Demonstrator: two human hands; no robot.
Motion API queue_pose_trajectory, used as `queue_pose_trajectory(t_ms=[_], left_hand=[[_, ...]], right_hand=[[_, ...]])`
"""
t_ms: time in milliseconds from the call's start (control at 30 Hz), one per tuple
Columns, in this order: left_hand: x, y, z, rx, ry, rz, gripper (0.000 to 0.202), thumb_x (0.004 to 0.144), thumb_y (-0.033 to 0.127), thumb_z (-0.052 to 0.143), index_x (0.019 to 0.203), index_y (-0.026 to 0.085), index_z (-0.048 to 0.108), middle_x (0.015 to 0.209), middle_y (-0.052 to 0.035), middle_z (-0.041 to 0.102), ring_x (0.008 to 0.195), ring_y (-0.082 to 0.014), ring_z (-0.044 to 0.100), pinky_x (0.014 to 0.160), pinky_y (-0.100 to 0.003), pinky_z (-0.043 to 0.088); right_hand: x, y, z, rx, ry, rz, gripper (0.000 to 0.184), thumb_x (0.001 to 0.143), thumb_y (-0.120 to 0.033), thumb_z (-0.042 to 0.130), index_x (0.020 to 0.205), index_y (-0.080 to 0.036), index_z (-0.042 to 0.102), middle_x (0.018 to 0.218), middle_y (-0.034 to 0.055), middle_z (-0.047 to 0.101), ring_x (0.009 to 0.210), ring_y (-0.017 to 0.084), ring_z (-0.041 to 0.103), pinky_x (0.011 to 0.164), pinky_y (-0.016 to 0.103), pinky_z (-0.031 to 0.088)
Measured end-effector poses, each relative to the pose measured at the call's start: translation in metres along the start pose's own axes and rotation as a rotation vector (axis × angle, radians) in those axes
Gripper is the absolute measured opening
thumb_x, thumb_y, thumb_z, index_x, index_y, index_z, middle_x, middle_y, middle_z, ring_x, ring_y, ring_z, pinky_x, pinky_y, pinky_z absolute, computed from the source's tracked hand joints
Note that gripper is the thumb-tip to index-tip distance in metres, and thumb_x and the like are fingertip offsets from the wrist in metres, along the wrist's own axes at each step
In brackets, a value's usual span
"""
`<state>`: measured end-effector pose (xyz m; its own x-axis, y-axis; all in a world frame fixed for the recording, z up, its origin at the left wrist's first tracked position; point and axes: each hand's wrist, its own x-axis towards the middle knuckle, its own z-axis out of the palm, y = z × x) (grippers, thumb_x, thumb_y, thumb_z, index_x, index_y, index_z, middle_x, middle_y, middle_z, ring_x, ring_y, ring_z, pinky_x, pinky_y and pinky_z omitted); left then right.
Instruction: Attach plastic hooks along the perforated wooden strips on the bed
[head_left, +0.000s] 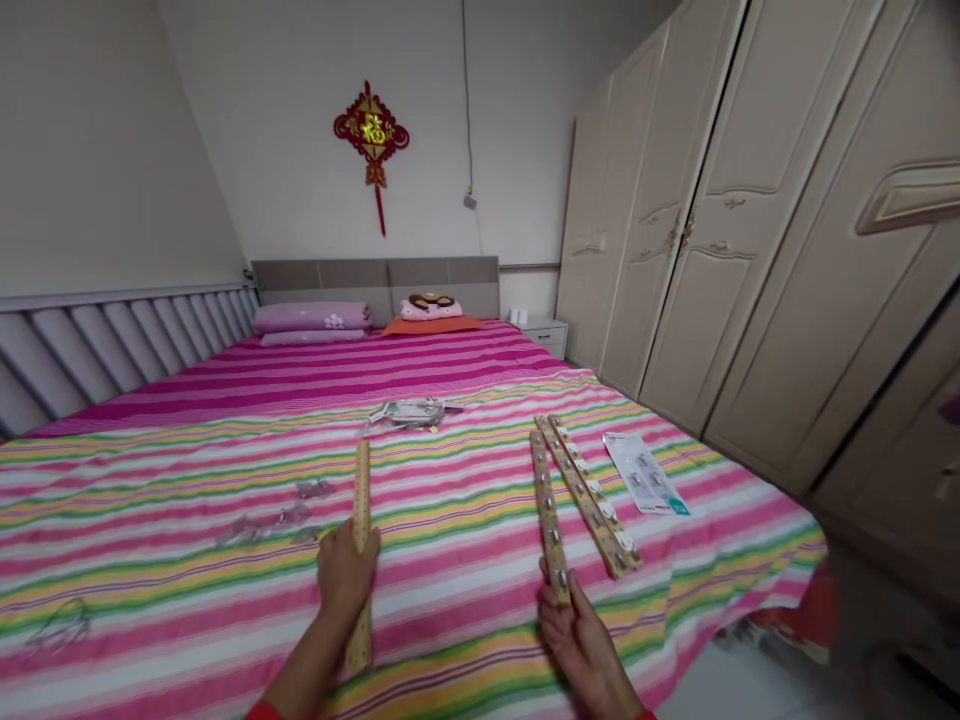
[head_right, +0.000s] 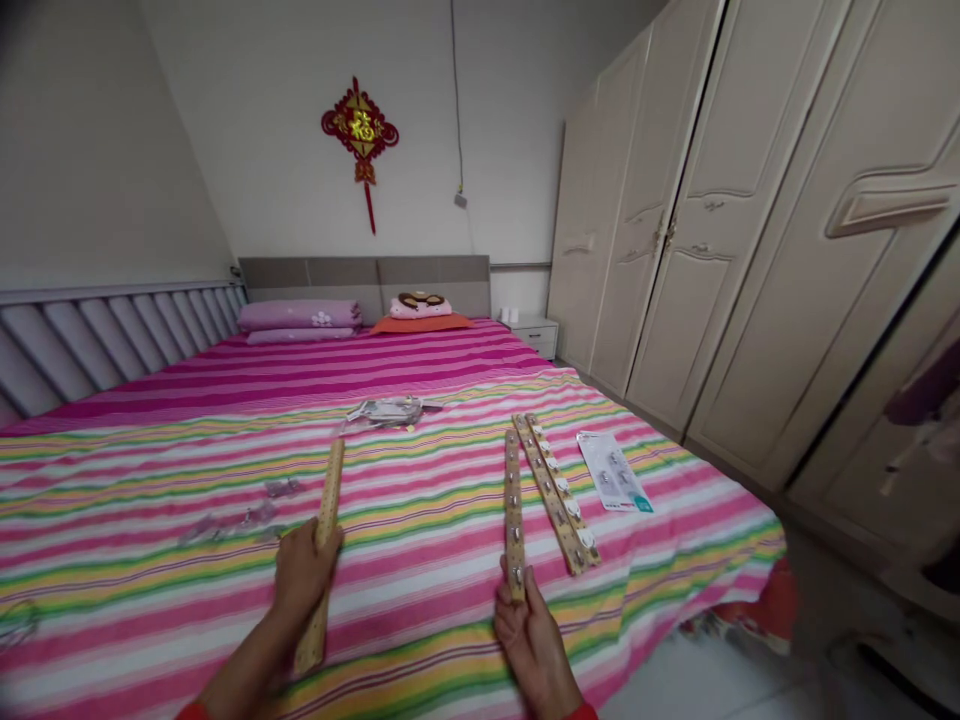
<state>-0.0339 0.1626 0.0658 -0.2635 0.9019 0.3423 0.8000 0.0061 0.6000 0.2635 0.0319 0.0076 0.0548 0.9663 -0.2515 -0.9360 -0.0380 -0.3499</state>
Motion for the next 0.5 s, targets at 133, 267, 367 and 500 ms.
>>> queue_pose_trajectory(t_ms=[133, 267, 367, 500], left_hand=[[-0.054, 0.052, 0.000, -0.464, -0.117, 0.000, 0.051, 0.080, 0.054, 0.044, 0.110, 0.015, 0.060, 0.089, -0.0077, 0.059, 0.082, -0.0235, 0.056, 0.074, -0.037, 0.048], [-0.118, 0.105, 0.012, -0.674, -0.403, 0.011, 0.054, 0.080, 0.055, 0.050, 0.119, 0.018, 0.055, 0.086, -0.0044, 0.057, 0.074, -0.0177, 0.055, 0.068, -0.030, 0.046], [-0.139, 0.125, 0.019, -0.644, -0.384, 0.012, 0.056, 0.077, 0.050, 0.057, 0.124, 0.020, 0.050, 0.101, -0.0078, 0.059, 0.087, -0.0200, 0.057, 0.078, -0.031, 0.045], [-0.129, 0.125, 0.014, -0.648, -0.351, -0.062, 0.047, 0.080, 0.046, 0.054, 0.120, 0.021, 0.049, 0.105, -0.0083, 0.061, 0.093, -0.0213, 0.058, 0.079, -0.031, 0.043]], right_hand=[[-0.003, 0.018, 0.005, -0.055, 0.043, -0.036, 0.028, 0.073, -0.042, 0.074, 0.082, -0.018, 0.063, 0.055, -0.0065, 0.054, 0.038, 0.005, 0.039, 0.035, 0.016, 0.030], [-0.008, 0.050, 0.017, -0.149, 0.029, -0.018, 0.030, 0.072, -0.047, 0.072, 0.079, -0.018, 0.066, 0.057, -0.0034, 0.060, 0.043, 0.009, 0.049, 0.043, 0.021, 0.040], [-0.010, 0.073, 0.034, -0.246, -0.037, 0.007, 0.044, 0.070, -0.057, 0.068, 0.091, -0.018, 0.071, 0.069, 0.0030, 0.070, 0.063, 0.018, 0.063, 0.061, 0.029, 0.050], [-0.010, 0.091, 0.059, -0.293, -0.098, -0.018, 0.055, 0.068, -0.057, 0.070, 0.111, -0.023, 0.068, 0.093, 0.0057, 0.074, 0.089, 0.023, 0.065, 0.079, 0.033, 0.049]])
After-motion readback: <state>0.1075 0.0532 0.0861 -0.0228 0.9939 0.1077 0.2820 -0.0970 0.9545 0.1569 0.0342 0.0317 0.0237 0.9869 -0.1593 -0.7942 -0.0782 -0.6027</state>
